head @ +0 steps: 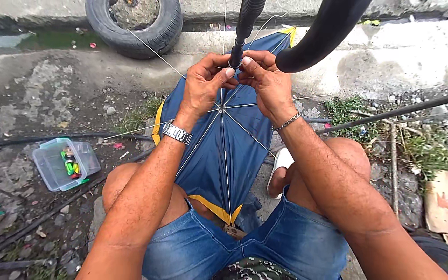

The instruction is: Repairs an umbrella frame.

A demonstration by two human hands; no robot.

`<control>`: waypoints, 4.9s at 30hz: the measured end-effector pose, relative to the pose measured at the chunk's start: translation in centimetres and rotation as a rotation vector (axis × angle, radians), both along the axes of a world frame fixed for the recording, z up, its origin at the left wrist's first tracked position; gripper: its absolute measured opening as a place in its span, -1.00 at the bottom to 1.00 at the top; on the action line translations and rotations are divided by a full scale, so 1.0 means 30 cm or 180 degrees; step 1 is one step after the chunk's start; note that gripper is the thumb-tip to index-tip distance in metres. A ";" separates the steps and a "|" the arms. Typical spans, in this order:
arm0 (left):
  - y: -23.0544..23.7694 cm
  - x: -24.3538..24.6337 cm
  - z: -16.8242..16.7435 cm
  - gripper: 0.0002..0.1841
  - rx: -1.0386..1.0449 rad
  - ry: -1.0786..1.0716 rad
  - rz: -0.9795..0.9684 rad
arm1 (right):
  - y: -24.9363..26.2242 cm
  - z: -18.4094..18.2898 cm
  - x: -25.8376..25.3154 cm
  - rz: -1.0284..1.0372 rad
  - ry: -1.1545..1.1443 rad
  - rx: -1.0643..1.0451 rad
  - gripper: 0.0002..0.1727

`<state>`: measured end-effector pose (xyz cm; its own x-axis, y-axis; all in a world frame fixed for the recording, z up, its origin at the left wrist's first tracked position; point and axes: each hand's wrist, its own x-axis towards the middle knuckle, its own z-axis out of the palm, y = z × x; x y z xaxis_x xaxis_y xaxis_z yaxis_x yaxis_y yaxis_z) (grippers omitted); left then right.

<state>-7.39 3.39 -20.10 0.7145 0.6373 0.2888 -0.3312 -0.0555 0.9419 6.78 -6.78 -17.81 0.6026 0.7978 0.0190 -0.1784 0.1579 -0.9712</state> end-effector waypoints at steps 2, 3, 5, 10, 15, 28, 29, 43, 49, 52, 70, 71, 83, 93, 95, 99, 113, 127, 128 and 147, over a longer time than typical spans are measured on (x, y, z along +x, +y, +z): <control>0.006 -0.006 0.002 -0.72 0.0055 0.0017 -0.0016 | 0.002 -0.006 0.010 0.0152 0.0115 0.0061 -0.80; 0.008 -0.011 0.006 -0.73 0.0115 0.0049 -0.0023 | 0.005 -0.007 0.015 0.0231 0.0226 0.0092 -0.80; 0.010 -0.019 0.011 -0.74 0.0185 0.0068 -0.0029 | 0.010 -0.006 0.023 0.0377 0.0580 0.0105 -0.80; 0.017 -0.032 0.027 -0.74 0.0361 0.0172 -0.0061 | 0.008 -0.032 -0.010 -0.0004 0.0701 0.0264 -0.79; -0.001 -0.038 0.037 -0.76 0.0400 0.0298 0.0004 | -0.057 -0.046 -0.101 -0.0308 -0.0910 0.0253 -0.73; 0.030 -0.064 0.084 -0.75 0.1929 0.0741 -0.0446 | -0.144 -0.082 -0.075 -0.0009 -0.1118 0.0635 -0.60; 0.029 -0.061 0.083 -0.76 0.2037 0.0691 -0.0423 | -0.152 -0.080 -0.078 -0.0020 -0.1157 0.0602 -0.61; -0.040 -0.020 0.063 -0.86 0.0919 0.0681 0.0547 | -0.114 -0.049 -0.096 -0.0218 -0.1760 0.0730 -0.67; -0.100 -0.008 0.142 -0.78 -0.0408 0.0674 0.0418 | -0.086 -0.040 -0.116 -0.0392 -0.1736 0.0618 -0.66; -0.093 -0.018 0.148 -0.80 -0.0540 0.0700 0.0438 | -0.084 -0.054 -0.124 -0.0333 -0.1836 0.0621 -0.66; -0.058 -0.071 0.079 -0.85 -0.0135 0.0853 -0.0542 | -0.259 -0.160 -0.097 0.0039 -0.2006 0.0511 -0.66; -0.076 -0.090 0.070 -0.86 -0.0287 0.0839 -0.0569 | -0.272 -0.152 -0.103 0.0075 -0.1959 0.0560 -0.66; -0.230 -0.137 0.064 -0.57 0.0679 0.0833 -0.0450 | -0.332 -0.086 -0.133 -0.0154 -0.0872 0.0445 -0.65; -0.297 -0.114 -0.007 -0.57 0.0630 0.0449 0.0804 | -0.318 -0.075 -0.181 0.0335 -0.0553 0.0396 -0.51; -0.316 -0.123 -0.009 -0.57 0.0602 0.0438 0.1003 | -0.310 -0.059 -0.201 0.0355 -0.0384 0.0486 -0.49; -0.382 -0.182 -0.042 -0.59 0.1152 0.0754 0.1540 | -0.324 -0.079 -0.248 0.0484 -0.0495 0.0507 -0.51; -0.402 -0.205 -0.045 -0.61 0.1532 0.0891 0.1641 | -0.356 -0.049 -0.213 0.0870 -0.0915 0.0418 -0.45; -0.436 -0.164 0.007 -0.59 0.0453 0.0524 0.2053 | -0.325 -0.043 -0.168 0.1456 -0.0216 0.0357 -0.36; -0.439 -0.155 0.004 -0.60 0.0517 0.0541 0.2094 | -0.325 -0.044 -0.163 0.1445 -0.0242 0.0357 -0.36; -0.571 -0.266 0.022 -0.66 0.1672 0.1166 0.1951 | -0.218 -0.002 -0.014 0.1717 0.0538 0.0619 -0.90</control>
<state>-15.37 -13.75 -19.44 0.3960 0.7878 0.4717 0.2161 -0.5793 0.7860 6.35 -13.33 -17.87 0.1208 0.9835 0.1346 -0.4324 0.1742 -0.8847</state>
